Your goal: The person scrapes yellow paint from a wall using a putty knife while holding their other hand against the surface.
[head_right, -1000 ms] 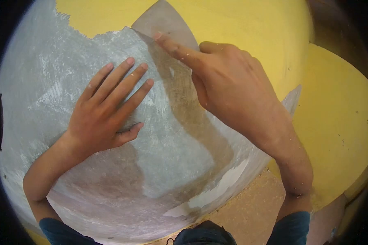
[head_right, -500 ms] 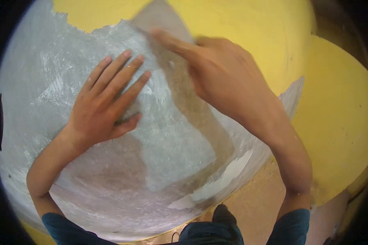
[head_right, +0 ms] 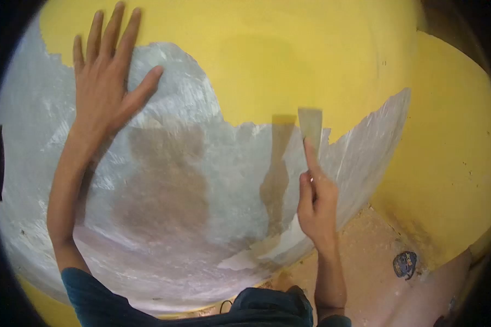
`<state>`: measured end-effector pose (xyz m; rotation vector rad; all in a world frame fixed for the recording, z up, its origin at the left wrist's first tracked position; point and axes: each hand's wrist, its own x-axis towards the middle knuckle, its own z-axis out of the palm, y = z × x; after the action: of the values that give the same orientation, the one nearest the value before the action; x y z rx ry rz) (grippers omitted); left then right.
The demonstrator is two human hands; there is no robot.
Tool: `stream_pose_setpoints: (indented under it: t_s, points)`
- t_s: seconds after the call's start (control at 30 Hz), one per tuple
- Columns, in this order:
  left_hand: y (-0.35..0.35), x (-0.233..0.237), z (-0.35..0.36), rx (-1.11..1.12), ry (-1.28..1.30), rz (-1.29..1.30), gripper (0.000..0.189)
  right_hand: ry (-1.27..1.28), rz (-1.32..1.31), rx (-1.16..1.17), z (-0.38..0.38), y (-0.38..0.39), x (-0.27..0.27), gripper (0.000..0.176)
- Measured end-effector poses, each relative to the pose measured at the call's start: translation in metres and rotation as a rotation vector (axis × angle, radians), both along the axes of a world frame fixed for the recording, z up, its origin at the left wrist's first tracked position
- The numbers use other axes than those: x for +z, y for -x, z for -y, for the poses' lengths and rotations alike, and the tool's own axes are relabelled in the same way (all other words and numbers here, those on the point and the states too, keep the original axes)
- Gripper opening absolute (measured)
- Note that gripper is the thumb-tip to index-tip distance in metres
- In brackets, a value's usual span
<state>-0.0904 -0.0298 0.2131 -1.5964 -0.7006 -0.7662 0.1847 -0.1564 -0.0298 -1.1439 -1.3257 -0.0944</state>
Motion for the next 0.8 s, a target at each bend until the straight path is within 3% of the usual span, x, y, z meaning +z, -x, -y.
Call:
stream_pose_setpoints:
  t_s: [0.07,0.13,0.2,0.23,0.3,0.37,0.43,0.47,0.5,0.53,0.57,0.67,0.8]
  points:
    - [-0.022,-0.015,-0.002,-0.035,0.055,-0.095,0.086,0.095,-0.117,0.063,-0.001,0.001,-0.037,0.063]
    - [-0.034,-0.054,-0.005,-0.24,0.297,-0.472,0.073,0.139,-0.181,0.059,-0.001,-0.002,-0.066,0.062]
    - [-0.041,-0.095,-0.005,-0.124,0.56,-1.077,0.082,0.194,-0.261,0.037,0.008,-0.002,-0.086,0.061]
    - [-0.048,-0.098,0.007,-0.146,0.574,-1.084,0.082,0.214,-0.266,0.023,0.014,-0.002,-0.094,0.061]
    - [-0.057,-0.089,0.027,0.026,0.857,-1.363,0.082,0.257,-0.299,0.047,0.02,0.0,-0.107,0.061]
    - [-0.041,-0.069,0.014,-0.317,0.541,-0.905,0.077,0.275,-0.295,0.046,0.019,0.006,-0.105,0.061]
    - [-0.039,-0.039,0.011,-0.174,0.195,-0.547,0.081,0.276,-0.278,0.044,0.018,0.014,-0.093,0.061]
    - [-0.037,-0.031,0.012,-0.186,0.183,-0.544,0.081,0.298,-0.26,0.076,0.016,0.021,-0.082,0.059]
    - [-0.035,-0.024,0.012,-0.062,0.093,-0.474,0.075,0.317,-0.24,0.105,0.011,0.025,-0.074,0.058]
    - [-0.033,-0.019,0.011,0.059,0.005,-0.399,0.08,0.189,-0.088,0.069,0.0,0.027,-0.074,0.059]
    - [-0.028,-0.017,0.011,0.044,-0.004,-0.392,0.08,0.183,-0.083,0.053,-0.006,0.031,-0.068,0.059]
    - [-0.015,-0.022,0.01,0.338,-0.011,-0.418,0.089,0.126,-0.064,0.106,-0.022,0.046,-0.05,0.062]
    - [0.004,-0.027,-0.001,0.067,0.09,-0.492,0.09,0.068,-0.03,0.077,-0.033,0.054,-0.036,0.064]
